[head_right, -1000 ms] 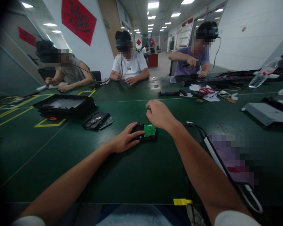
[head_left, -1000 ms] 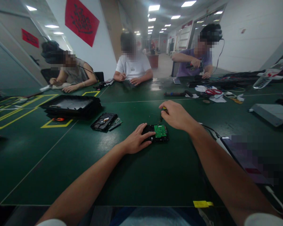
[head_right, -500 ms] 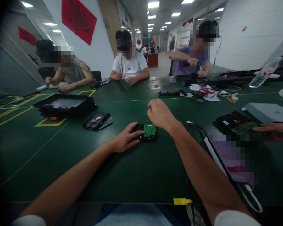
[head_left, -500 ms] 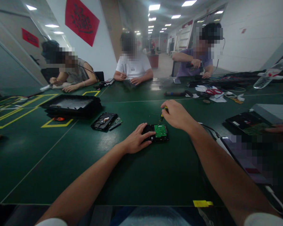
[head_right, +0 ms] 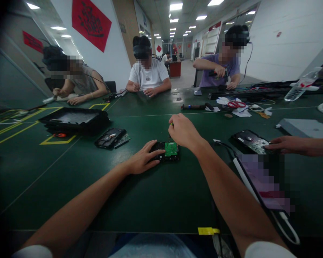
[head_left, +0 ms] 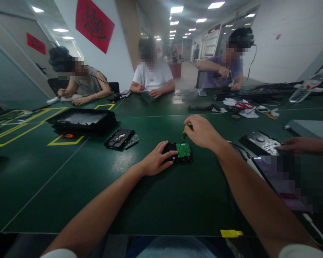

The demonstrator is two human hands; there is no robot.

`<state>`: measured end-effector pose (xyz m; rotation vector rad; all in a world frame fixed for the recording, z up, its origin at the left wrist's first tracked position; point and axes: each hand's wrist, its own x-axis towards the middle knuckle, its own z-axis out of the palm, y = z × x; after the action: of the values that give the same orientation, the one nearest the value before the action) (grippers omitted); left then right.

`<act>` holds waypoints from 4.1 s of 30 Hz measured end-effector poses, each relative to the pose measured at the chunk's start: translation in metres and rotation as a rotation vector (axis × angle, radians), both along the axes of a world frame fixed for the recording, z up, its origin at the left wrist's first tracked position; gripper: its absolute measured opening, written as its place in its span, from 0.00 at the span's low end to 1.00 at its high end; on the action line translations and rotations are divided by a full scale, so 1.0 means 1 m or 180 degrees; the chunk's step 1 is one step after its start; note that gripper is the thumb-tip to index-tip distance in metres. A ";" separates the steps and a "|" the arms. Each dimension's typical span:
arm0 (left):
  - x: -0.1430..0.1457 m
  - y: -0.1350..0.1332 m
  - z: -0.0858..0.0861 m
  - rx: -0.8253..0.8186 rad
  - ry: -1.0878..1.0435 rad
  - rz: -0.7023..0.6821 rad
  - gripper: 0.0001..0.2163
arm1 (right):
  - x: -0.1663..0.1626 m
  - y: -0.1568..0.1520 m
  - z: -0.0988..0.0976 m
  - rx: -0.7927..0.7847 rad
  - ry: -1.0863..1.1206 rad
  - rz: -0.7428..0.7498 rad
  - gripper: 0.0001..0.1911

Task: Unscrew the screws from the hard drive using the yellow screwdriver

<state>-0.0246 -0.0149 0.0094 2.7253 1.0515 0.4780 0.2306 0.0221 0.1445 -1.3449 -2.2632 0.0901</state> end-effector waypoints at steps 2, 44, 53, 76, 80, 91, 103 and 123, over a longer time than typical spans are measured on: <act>0.000 0.000 0.000 -0.0003 -0.0011 0.0005 0.25 | 0.001 0.000 0.000 0.0003 0.0008 0.0009 0.08; -0.001 0.001 -0.001 0.0011 0.0016 -0.0011 0.25 | 0.001 -0.004 0.005 -0.0009 -0.0028 0.0150 0.06; -0.001 0.000 -0.001 0.0010 0.0024 -0.0009 0.25 | 0.003 -0.002 0.004 -0.0043 -0.0069 0.0231 0.12; -0.001 0.001 -0.002 0.0030 0.0018 -0.0032 0.25 | 0.004 0.001 0.001 0.0061 -0.0177 0.0216 0.07; -0.001 0.001 -0.002 0.0030 0.0046 -0.0010 0.25 | 0.004 0.001 0.001 0.0039 -0.0113 0.0267 0.12; -0.001 0.001 -0.001 0.0003 0.0016 -0.0007 0.25 | 0.004 0.000 0.004 -0.0037 -0.0180 0.0230 0.07; 0.000 0.001 -0.001 -0.0027 0.0002 0.0018 0.25 | 0.004 -0.001 0.003 -0.0005 -0.0232 0.0107 0.04; 0.000 0.000 0.001 -0.0020 0.0013 0.0010 0.25 | 0.004 0.001 0.001 0.0068 -0.0202 0.0135 0.03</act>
<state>-0.0243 -0.0146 0.0101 2.7206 1.0569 0.4688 0.2345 0.0235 0.1458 -1.3062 -2.3391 0.0380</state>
